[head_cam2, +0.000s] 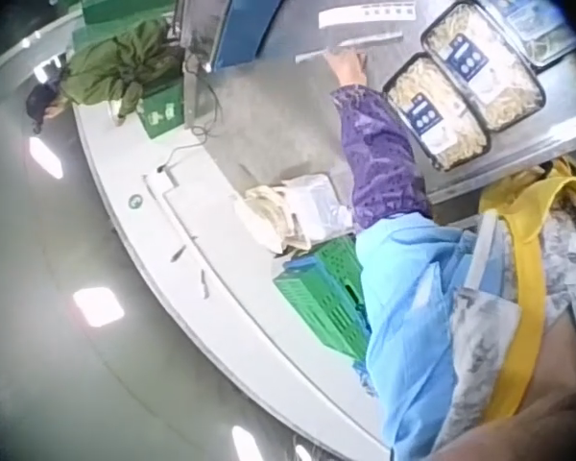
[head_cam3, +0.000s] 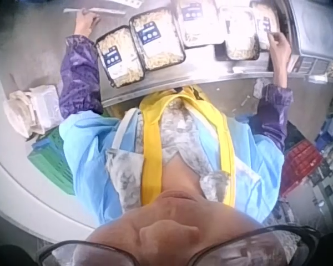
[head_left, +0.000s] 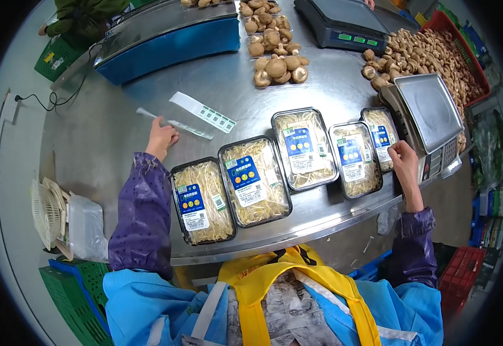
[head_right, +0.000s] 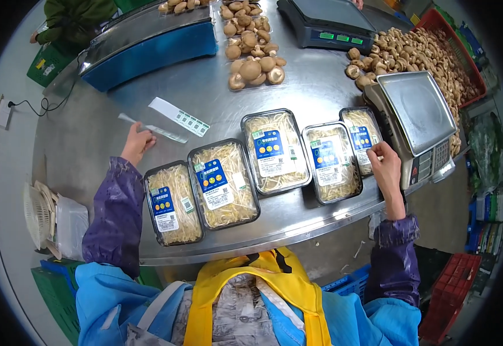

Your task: Apply labels to containers of packaged food sprouts at a production line station.

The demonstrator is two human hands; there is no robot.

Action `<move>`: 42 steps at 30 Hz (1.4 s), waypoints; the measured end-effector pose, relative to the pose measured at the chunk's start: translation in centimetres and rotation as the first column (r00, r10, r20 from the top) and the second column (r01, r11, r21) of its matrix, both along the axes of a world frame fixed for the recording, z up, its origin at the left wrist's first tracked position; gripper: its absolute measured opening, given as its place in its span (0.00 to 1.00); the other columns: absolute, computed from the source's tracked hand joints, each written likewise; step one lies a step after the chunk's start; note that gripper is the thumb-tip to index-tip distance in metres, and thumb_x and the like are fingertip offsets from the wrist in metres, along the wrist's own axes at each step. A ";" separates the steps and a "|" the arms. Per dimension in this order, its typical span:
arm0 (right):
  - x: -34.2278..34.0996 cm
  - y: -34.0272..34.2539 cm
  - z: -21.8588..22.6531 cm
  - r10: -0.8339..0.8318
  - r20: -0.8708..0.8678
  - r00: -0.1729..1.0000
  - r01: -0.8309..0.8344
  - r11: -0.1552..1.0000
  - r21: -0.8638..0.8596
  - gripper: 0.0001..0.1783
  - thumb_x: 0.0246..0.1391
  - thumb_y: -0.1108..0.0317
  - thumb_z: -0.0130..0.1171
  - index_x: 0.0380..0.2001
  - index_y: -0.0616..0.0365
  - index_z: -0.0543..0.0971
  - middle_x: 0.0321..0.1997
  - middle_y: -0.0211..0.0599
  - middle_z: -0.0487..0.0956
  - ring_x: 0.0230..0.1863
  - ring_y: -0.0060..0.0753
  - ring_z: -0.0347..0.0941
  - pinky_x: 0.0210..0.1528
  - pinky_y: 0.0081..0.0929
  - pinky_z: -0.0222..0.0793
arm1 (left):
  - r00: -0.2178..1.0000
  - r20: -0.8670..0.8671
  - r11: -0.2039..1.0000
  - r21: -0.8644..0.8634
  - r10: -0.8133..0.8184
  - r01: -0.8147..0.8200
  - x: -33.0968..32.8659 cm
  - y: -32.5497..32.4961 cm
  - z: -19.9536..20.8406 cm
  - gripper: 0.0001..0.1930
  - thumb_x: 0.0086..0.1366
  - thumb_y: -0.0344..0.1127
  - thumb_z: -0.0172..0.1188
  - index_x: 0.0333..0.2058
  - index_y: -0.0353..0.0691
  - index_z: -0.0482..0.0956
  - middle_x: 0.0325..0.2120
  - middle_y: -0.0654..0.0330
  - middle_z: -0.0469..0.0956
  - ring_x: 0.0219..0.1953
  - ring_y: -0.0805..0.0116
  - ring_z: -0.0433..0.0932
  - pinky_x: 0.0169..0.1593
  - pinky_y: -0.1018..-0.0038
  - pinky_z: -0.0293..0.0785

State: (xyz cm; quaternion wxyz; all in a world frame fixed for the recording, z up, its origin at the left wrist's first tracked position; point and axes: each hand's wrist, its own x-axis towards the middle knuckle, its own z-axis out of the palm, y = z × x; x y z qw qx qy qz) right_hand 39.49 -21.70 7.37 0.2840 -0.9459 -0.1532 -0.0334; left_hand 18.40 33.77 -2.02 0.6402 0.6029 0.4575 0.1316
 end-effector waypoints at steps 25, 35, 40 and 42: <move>-9.0 -6.7 -1.2 0.179 -0.750 0.637 0.675 0.340 0.654 0.09 0.55 0.57 0.57 0.32 0.49 0.74 0.26 0.20 0.74 0.20 0.14 0.67 0.21 0.11 0.63 | 0.773 0.271 0.496 -0.866 0.574 -0.065 -25.9 -9.4 2.4 0.29 0.64 0.45 0.54 0.55 0.28 0.61 0.53 0.48 0.67 0.57 0.55 0.65 0.60 0.55 0.61; -7.9 -10.9 -1.4 0.277 -0.738 0.615 0.717 0.192 0.670 0.09 0.58 0.58 0.54 0.36 0.49 0.74 0.27 0.18 0.72 0.22 0.13 0.62 0.20 0.11 0.57 | 0.633 0.263 0.363 -0.931 0.728 -0.031 -26.1 -3.4 3.4 0.29 0.64 0.39 0.54 0.57 0.26 0.57 0.57 0.42 0.60 0.61 0.52 0.58 0.64 0.58 0.54; -10.3 -11.3 3.3 0.232 -0.657 0.718 0.474 0.528 0.705 0.10 0.59 0.58 0.52 0.40 0.48 0.72 0.27 0.16 0.69 0.21 0.10 0.58 0.19 0.11 0.51 | 0.659 0.422 0.547 -0.837 0.622 0.020 -25.6 -5.5 10.1 0.25 0.65 0.39 0.52 0.55 0.30 0.61 0.55 0.45 0.65 0.60 0.53 0.60 0.63 0.59 0.56; -10.4 -13.0 3.4 0.208 -0.671 0.712 0.503 0.516 0.693 0.10 0.58 0.58 0.55 0.40 0.48 0.73 0.26 0.17 0.71 0.21 0.11 0.59 0.19 0.11 0.52 | 0.601 0.612 0.711 -0.696 0.515 0.099 -26.0 -5.0 10.6 0.22 0.66 0.38 0.51 0.55 0.35 0.63 0.54 0.49 0.66 0.59 0.52 0.61 0.61 0.56 0.58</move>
